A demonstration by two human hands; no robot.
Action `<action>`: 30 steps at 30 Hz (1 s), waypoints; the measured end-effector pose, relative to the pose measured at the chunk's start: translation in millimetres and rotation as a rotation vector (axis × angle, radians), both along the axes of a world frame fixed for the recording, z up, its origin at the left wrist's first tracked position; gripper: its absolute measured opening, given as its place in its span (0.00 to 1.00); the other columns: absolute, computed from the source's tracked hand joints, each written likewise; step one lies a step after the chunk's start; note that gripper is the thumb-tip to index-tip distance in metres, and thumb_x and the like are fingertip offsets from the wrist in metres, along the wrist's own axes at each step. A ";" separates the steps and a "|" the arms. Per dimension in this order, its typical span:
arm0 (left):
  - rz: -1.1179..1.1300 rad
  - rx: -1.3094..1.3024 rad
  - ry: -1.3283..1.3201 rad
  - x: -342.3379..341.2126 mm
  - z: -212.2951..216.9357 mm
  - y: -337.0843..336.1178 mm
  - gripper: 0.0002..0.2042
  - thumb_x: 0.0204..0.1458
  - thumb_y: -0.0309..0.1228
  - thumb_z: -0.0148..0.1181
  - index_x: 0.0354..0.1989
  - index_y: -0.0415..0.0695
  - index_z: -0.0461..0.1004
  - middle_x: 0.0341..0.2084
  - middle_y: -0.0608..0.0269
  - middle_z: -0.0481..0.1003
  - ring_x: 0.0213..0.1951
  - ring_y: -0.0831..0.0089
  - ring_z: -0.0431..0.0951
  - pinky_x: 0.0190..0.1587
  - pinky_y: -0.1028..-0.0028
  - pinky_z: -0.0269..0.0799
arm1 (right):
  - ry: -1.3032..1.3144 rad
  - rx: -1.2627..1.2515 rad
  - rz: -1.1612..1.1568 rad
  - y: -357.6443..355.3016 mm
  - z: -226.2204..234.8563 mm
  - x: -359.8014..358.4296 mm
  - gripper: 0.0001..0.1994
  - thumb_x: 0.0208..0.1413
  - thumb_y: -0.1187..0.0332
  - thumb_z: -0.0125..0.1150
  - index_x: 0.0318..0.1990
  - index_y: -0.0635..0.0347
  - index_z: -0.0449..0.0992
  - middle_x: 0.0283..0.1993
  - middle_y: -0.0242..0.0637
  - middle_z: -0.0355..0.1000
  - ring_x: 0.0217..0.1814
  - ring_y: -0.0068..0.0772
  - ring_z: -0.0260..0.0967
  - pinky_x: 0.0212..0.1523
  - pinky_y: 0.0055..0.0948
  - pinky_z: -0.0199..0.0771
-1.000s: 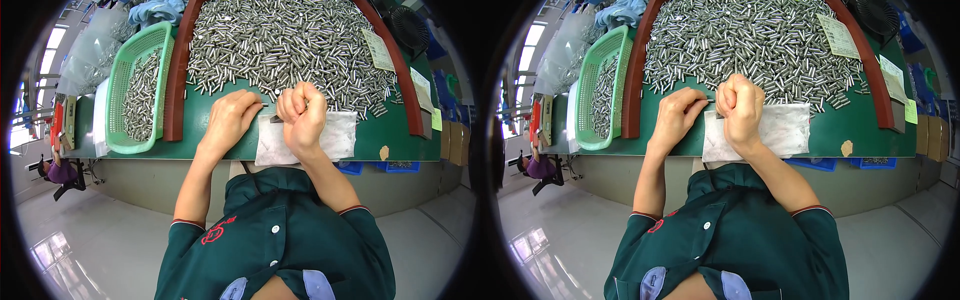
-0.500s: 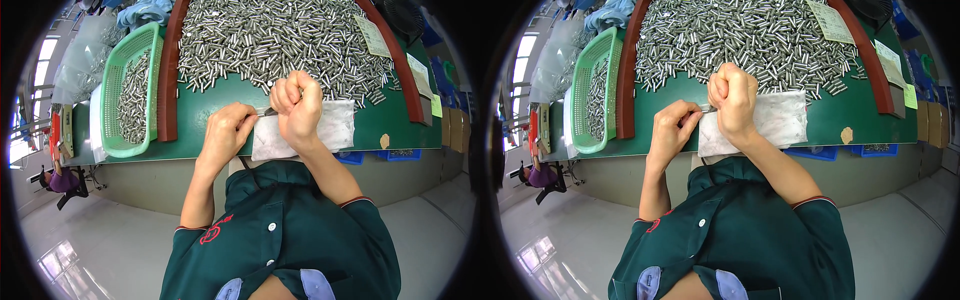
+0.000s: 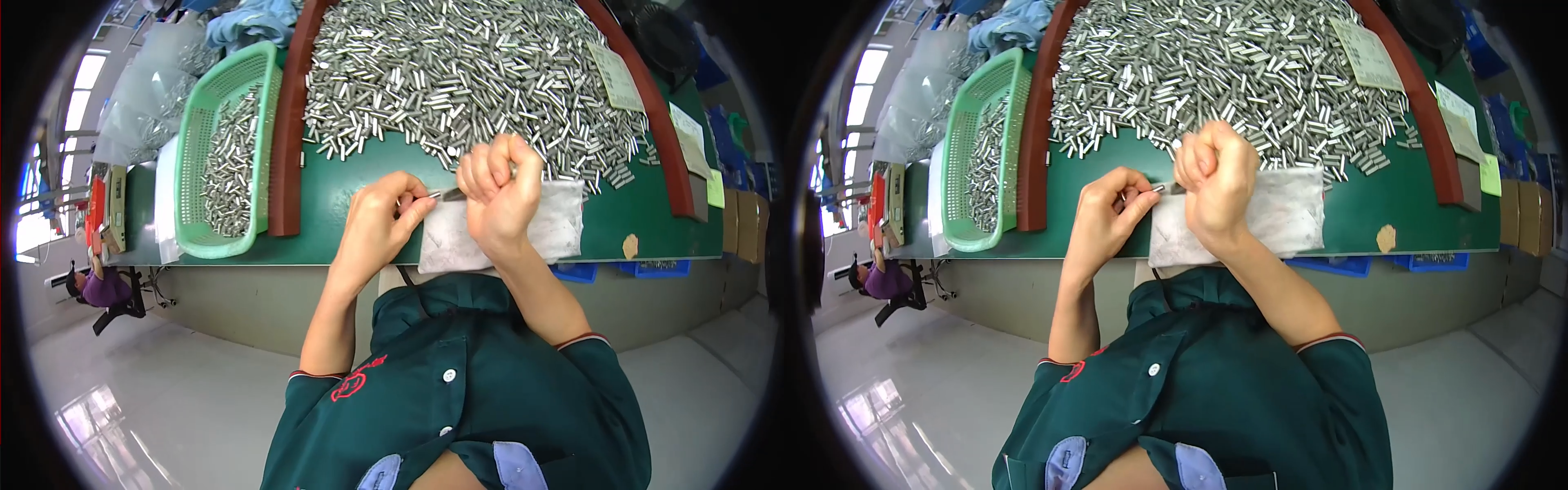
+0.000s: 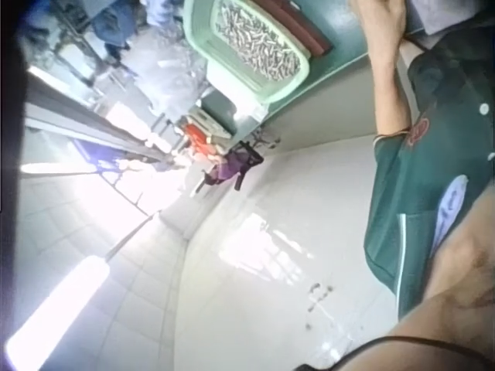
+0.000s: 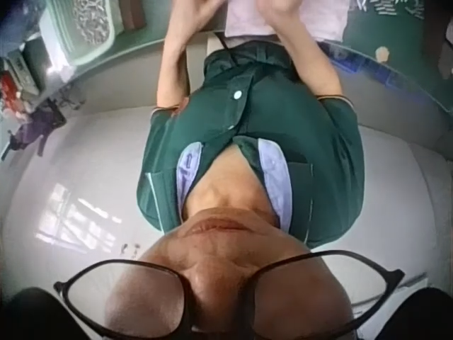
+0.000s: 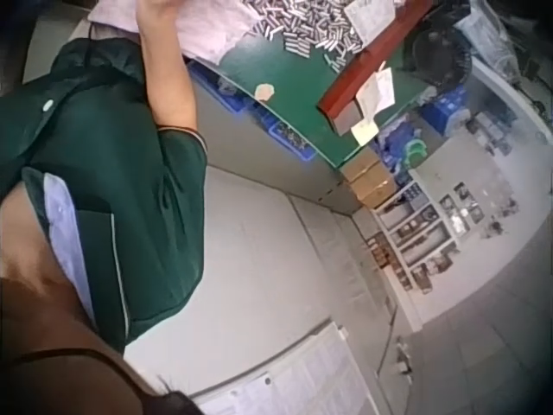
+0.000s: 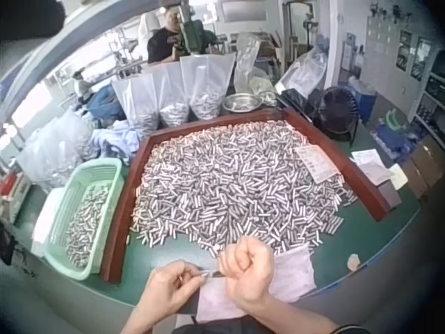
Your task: Using a small hand tool to scrape or deburr the ends of small cylindrical metal components at a workbench.
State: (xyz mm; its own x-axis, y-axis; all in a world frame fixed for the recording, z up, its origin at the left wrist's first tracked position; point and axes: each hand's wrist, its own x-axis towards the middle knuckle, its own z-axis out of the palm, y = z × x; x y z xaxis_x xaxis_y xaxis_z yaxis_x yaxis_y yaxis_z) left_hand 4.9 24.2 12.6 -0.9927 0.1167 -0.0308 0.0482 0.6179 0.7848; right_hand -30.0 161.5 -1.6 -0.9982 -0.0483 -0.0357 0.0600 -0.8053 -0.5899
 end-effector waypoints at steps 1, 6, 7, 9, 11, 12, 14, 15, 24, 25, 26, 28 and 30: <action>0.074 0.209 -0.049 -0.3 -1.3 -3.5 0.07 0.42 0.26 0.59 0.24 0.38 0.68 0.15 0.64 0.66 0.18 0.77 0.63 0.21 0.78 0.59 | -0.010 -0.005 -0.009 0.4 -1.1 1.3 0.18 0.54 0.61 0.34 0.13 0.52 0.50 0.07 0.25 0.43 0.09 0.17 0.33 0.13 0.22 0.36; 0.138 1.399 -0.352 -1.2 -17.2 -38.0 0.03 0.49 0.26 0.53 0.30 0.42 0.68 0.24 0.62 0.69 0.19 0.83 0.57 0.22 0.84 0.55 | 0.006 -0.084 -0.012 -1.5 -2.3 2.5 0.17 0.54 0.66 0.34 0.13 0.54 0.50 0.08 0.27 0.44 0.09 0.17 0.35 0.12 0.20 0.36; 0.146 1.399 -0.337 -1.5 -17.9 -40.0 0.03 0.49 0.26 0.53 0.30 0.42 0.68 0.24 0.62 0.69 0.19 0.83 0.57 0.22 0.84 0.55 | 0.001 -0.086 -0.009 -1.7 -1.6 3.0 0.17 0.54 0.66 0.34 0.13 0.54 0.50 0.08 0.27 0.44 0.10 0.17 0.35 0.12 0.20 0.36; 0.228 1.365 -0.305 -1.5 -18.7 -41.7 0.04 0.49 0.26 0.53 0.32 0.41 0.69 0.24 0.62 0.69 0.20 0.83 0.57 0.23 0.83 0.56 | 0.010 -0.076 -0.001 -1.4 -0.2 2.9 0.17 0.54 0.66 0.33 0.13 0.54 0.50 0.08 0.26 0.44 0.10 0.17 0.34 0.12 0.20 0.36; 0.210 1.379 -0.299 -1.7 -19.5 -43.4 0.06 0.50 0.27 0.52 0.35 0.41 0.69 0.25 0.62 0.69 0.20 0.83 0.58 0.24 0.82 0.57 | 0.019 -0.064 -0.006 -0.6 -1.3 2.8 0.17 0.55 0.65 0.33 0.13 0.54 0.50 0.08 0.26 0.44 0.10 0.17 0.35 0.12 0.21 0.37; 0.221 1.373 -0.315 -2.0 -18.1 -42.7 0.06 0.50 0.27 0.52 0.36 0.41 0.69 0.25 0.62 0.69 0.21 0.83 0.59 0.24 0.82 0.57 | 0.022 -0.064 0.001 -0.7 -1.2 2.9 0.17 0.55 0.65 0.33 0.13 0.54 0.50 0.08 0.26 0.44 0.10 0.17 0.35 0.12 0.21 0.37; 0.254 1.337 -0.333 -3.6 -12.2 -39.9 0.08 0.52 0.31 0.49 0.36 0.40 0.68 0.25 0.62 0.69 0.22 0.82 0.60 0.24 0.82 0.58 | 0.015 -0.049 -0.003 -0.8 0.0 1.8 0.17 0.54 0.65 0.33 0.13 0.53 0.50 0.08 0.26 0.44 0.10 0.17 0.35 0.12 0.21 0.36; 0.255 1.337 -0.330 -4.6 -8.9 -40.0 0.08 0.52 0.31 0.49 0.36 0.40 0.68 0.25 0.62 0.69 0.22 0.82 0.60 0.24 0.82 0.58 | 0.012 -0.048 0.000 -1.3 0.3 1.5 0.17 0.54 0.65 0.33 0.13 0.53 0.50 0.08 0.26 0.44 0.10 0.17 0.35 0.12 0.21 0.36; 0.320 0.262 0.125 -30.3 -9.8 -45.0 0.03 0.44 0.24 0.56 0.27 0.38 0.73 0.10 0.71 0.62 0.14 0.81 0.58 0.18 0.80 0.53 | -0.009 -0.023 -0.008 -0.9 2.0 1.8 0.17 0.54 0.66 0.34 0.13 0.53 0.50 0.08 0.26 0.44 0.10 0.17 0.35 0.12 0.20 0.37; 0.319 0.262 0.126 -32.9 -8.8 -43.7 0.03 0.44 0.24 0.56 0.27 0.38 0.73 0.10 0.71 0.62 0.14 0.81 0.58 0.18 0.80 0.53 | -0.008 -0.023 -0.009 -0.4 1.9 1.8 0.17 0.54 0.66 0.34 0.13 0.53 0.50 0.08 0.26 0.44 0.10 0.17 0.35 0.12 0.20 0.37; 0.314 0.030 0.211 -35.2 -6.7 -41.0 0.05 0.42 0.23 0.57 0.29 0.39 0.73 0.10 0.68 0.61 0.13 0.78 0.59 0.18 0.79 0.55 | -0.006 -0.014 -0.011 0.0 1.7 1.8 0.17 0.54 0.66 0.34 0.13 0.54 0.50 0.08 0.26 0.44 0.10 0.17 0.35 0.12 0.20 0.37; 0.299 -0.253 0.310 -39.4 -3.2 -35.7 0.09 0.38 0.22 0.58 0.31 0.42 0.73 0.10 0.58 0.63 0.14 0.68 0.65 0.20 0.73 0.61 | -0.003 -0.004 -0.016 0.1 1.1 1.8 0.17 0.54 0.66 0.34 0.13 0.54 0.50 0.08 0.26 0.45 0.10 0.17 0.36 0.12 0.20 0.38; 0.245 -0.247 0.383 -43.5 -8.3 -32.2 0.08 0.38 0.22 0.58 0.30 0.42 0.74 0.12 0.57 0.66 0.16 0.65 0.67 0.21 0.70 0.62 | -0.014 -0.013 -0.012 -0.6 0.2 1.8 0.17 0.54 0.65 0.34 0.13 0.54 0.50 0.08 0.26 0.45 0.10 0.17 0.36 0.12 0.20 0.38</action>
